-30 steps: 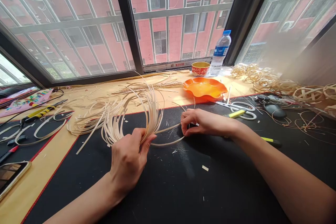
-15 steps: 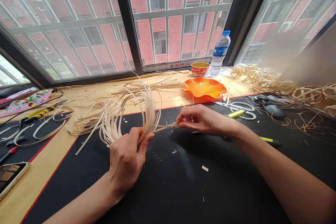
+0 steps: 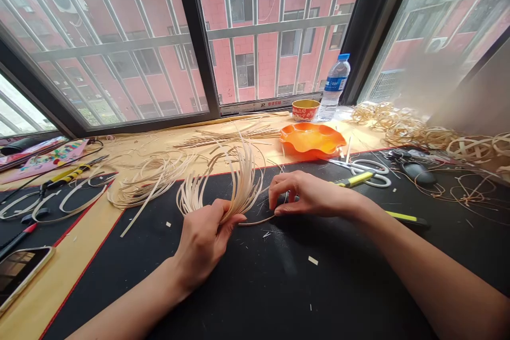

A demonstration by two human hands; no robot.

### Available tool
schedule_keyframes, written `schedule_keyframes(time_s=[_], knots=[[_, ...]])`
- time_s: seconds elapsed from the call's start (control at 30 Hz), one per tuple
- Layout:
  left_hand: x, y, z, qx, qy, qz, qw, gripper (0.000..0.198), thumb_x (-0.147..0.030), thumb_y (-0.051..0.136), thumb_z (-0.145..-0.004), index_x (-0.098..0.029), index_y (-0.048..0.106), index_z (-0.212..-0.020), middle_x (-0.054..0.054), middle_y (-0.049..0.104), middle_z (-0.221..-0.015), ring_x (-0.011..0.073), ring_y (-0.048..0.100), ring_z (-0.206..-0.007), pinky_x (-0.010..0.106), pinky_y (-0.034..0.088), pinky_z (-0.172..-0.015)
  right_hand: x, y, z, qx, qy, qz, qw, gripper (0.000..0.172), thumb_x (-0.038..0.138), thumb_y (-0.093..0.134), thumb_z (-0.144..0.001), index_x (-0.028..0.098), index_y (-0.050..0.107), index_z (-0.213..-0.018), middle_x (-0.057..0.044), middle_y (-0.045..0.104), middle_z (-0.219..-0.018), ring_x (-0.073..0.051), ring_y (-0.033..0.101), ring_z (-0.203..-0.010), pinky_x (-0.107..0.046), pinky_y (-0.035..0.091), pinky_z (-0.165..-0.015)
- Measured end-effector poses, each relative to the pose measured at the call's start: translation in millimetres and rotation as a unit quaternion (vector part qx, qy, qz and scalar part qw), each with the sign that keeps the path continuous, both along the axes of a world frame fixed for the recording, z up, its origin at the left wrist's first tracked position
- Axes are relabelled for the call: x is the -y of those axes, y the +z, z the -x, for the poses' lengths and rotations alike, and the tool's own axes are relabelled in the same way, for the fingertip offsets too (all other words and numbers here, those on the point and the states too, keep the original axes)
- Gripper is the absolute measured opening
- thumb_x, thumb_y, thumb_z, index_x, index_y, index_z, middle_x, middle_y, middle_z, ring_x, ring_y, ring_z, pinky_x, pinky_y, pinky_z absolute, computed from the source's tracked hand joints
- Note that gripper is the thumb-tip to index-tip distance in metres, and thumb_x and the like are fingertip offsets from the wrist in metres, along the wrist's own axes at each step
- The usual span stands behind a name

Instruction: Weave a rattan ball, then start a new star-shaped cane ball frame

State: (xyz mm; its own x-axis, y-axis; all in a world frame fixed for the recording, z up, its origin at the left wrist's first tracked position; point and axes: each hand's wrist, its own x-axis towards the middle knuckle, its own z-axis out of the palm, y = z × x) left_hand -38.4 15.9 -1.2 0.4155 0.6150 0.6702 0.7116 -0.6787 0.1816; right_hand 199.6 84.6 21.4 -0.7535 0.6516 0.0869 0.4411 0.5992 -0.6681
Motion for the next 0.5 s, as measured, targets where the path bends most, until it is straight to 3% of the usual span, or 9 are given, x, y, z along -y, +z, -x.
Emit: schedule_keyframes(time_s=[0.07, 0.2, 0.3, 0.5], knots=[[-2, -1.9, 0, 0.012, -0.014, 0.025, 1.000, 0.015, -0.022, 0.051, -0.092, -0.015, 0.052, -0.078, -0.002, 0.057, -0.060, 0.0094, 0.052, -0.047, 0.018, 0.038, -0.048, 2, -0.5, 3, -0.081, -0.029, 0.082, 0.993, 0.019, 0.033, 0.067, -0.077, 0.015, 0.067, -0.083, -0.005, 0.064, -0.085, -0.014, 0.057, -0.074, -0.023, 0.046, -0.063], [-4, -4.7, -1, 0.029, -0.021, 0.057, 0.998, 0.013, -0.020, 0.054, -0.090, -0.016, 0.051, -0.078, -0.003, 0.056, -0.059, 0.0084, 0.050, -0.046, 0.017, 0.038, -0.047, 5, -5.4, 14, -0.246, -0.034, 0.238, 0.939, 0.029, 0.039, 0.068, -0.076, 0.015, 0.063, -0.092, -0.003, 0.064, -0.084, -0.013, 0.059, -0.073, -0.021, 0.048, -0.056], [-4, -5.0, -2, 0.042, -0.033, 0.081, 0.995, 0.011, -0.019, 0.053, -0.090, -0.016, 0.052, -0.079, -0.004, 0.055, -0.060, 0.0080, 0.050, -0.047, 0.017, 0.038, -0.048, 8, -8.9, 23, -0.299, -0.048, 0.276, 0.912, 0.028, 0.039, 0.070, -0.076, 0.014, 0.061, -0.082, -0.001, 0.062, -0.074, -0.011, 0.059, -0.067, -0.020, 0.048, -0.055], [-2, -2.1, -3, 0.064, -0.021, 0.105, 0.992, 0.022, -0.017, 0.048, -0.091, -0.019, 0.046, -0.069, -0.006, 0.049, -0.053, 0.0084, 0.047, -0.043, 0.018, 0.036, -0.046, 10, -11.1, 25, -0.341, -0.045, 0.303, 0.889, 0.022, 0.033, 0.070, -0.077, 0.013, 0.062, -0.074, -0.001, 0.065, -0.070, -0.009, 0.061, -0.064, -0.019, 0.048, -0.057]])
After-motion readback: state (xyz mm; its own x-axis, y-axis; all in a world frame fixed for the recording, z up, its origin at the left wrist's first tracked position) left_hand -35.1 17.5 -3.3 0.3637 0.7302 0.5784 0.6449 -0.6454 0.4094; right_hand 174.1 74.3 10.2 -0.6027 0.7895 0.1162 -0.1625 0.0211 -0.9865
